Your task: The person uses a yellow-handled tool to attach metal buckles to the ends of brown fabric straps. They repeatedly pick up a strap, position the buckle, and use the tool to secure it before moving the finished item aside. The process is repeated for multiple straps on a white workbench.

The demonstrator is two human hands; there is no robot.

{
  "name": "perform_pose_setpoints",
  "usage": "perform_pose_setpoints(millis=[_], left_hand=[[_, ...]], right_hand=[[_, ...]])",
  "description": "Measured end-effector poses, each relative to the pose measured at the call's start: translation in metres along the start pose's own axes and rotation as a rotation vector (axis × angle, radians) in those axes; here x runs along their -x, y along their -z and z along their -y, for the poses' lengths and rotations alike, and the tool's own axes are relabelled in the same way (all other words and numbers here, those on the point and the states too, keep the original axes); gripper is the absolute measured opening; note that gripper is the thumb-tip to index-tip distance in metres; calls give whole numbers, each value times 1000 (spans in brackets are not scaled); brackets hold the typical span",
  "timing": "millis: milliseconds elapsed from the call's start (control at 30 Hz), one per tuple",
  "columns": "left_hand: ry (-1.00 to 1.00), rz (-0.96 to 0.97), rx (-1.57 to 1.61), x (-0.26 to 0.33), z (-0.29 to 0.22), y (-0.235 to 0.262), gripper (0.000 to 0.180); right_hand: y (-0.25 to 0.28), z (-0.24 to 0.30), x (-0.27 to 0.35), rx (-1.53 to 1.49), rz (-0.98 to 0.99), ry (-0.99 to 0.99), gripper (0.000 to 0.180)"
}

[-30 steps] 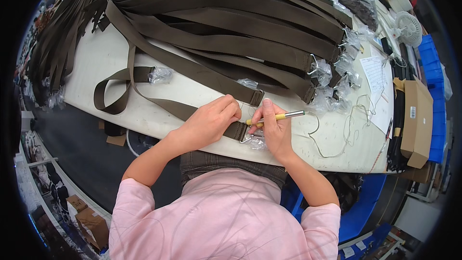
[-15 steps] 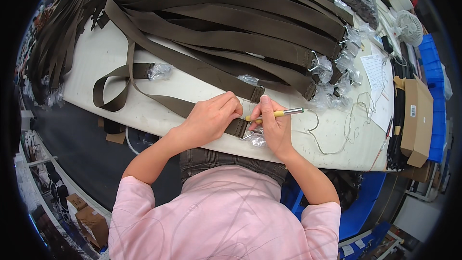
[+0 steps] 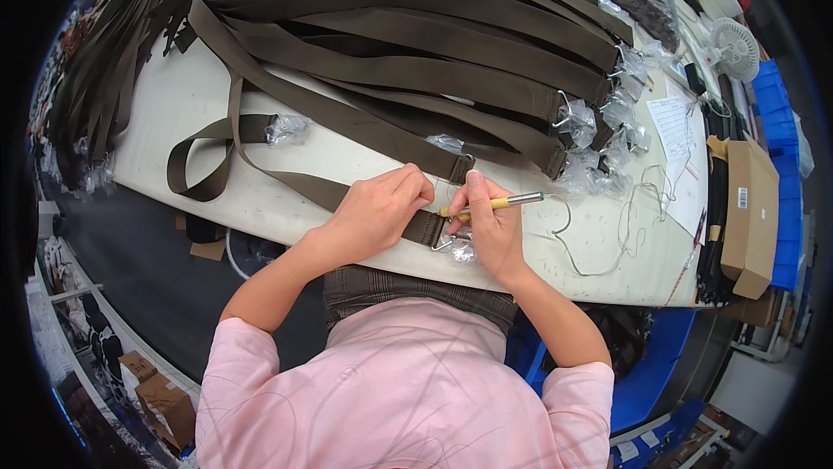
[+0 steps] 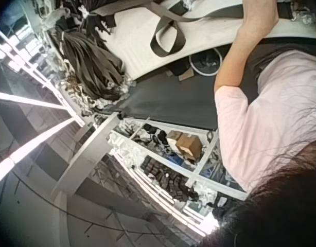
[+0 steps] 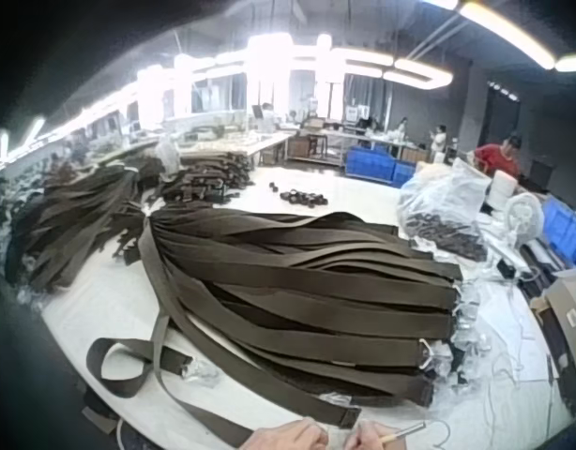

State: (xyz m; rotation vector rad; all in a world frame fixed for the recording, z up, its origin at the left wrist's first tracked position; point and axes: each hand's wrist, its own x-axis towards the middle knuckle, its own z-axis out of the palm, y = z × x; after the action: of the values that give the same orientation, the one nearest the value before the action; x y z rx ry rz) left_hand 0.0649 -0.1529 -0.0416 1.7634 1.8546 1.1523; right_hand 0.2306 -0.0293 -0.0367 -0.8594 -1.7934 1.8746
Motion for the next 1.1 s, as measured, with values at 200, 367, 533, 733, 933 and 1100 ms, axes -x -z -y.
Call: perform_pose_setpoints(millis=[200, 367, 533, 733, 933, 1100], left_hand=[[221, -132, 181, 6, -3, 36, 29], [-5, 140, -142, 19, -17, 29, 50], [-21, 253, -178, 2, -10, 30, 48], [-5, 338, -101, -6, -4, 33, 43], [-25, 127, -149, 7, -8, 21, 44], [-90, -77, -247, 22, -25, 9, 50]], right_hand=[[8, 2, 6, -19, -13, 114, 50], [10, -6, 6, 164, 10, 567, 28], [12, 1, 10, 548, 57, 832, 25], [31, 2, 27, 849, 163, 920, 33], [35, 2, 28, 726, 50, 976, 36], [30, 10, 27, 606, -86, 888, 50]])
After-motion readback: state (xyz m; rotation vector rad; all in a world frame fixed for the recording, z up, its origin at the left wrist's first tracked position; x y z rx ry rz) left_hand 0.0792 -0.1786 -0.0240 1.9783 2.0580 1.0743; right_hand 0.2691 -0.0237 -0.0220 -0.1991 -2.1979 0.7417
